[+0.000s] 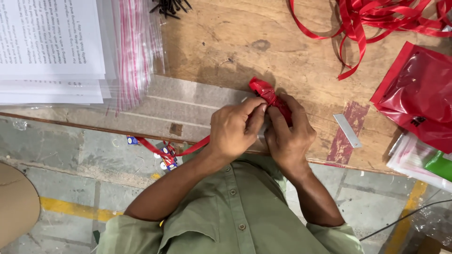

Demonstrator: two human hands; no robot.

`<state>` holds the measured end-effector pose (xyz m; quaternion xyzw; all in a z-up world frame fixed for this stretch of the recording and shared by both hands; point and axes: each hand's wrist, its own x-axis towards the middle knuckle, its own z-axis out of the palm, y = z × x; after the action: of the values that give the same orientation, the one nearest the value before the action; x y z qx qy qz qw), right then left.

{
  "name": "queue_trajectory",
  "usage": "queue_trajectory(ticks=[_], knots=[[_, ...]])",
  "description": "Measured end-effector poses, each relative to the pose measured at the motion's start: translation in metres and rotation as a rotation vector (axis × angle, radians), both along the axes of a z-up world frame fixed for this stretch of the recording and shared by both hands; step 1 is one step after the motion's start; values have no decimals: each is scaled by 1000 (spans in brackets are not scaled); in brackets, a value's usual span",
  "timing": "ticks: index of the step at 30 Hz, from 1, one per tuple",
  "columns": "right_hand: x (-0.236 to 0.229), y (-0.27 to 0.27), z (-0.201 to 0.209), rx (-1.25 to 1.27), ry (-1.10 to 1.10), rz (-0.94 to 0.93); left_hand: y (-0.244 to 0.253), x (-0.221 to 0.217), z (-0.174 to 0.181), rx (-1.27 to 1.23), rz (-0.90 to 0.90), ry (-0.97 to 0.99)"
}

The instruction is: The person organizes and packs small components by sorting black zip ties and metal screws from piles on a workbench and placing them into small plastic bags.

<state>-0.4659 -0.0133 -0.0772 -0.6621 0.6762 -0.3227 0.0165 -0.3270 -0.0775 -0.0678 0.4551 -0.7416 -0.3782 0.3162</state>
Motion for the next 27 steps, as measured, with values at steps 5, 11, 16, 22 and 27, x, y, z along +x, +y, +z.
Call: queue_trajectory(ticks=[5,11,16,22,27], knots=[[-1,3,-4,-14,-106,-31,0,-1,-2,282,-20,143],[-4,-11,0,-21,-134,-20,6,-4,-6,454,18,325],[-8,-16,5,45,-195,-107,9,-10,6,304,70,94],[-2,-29,2,53,-283,-108,20,-9,-12,-237,21,35],[2,-32,-4,46,-313,-134,14,-12,-10,-263,46,15]])
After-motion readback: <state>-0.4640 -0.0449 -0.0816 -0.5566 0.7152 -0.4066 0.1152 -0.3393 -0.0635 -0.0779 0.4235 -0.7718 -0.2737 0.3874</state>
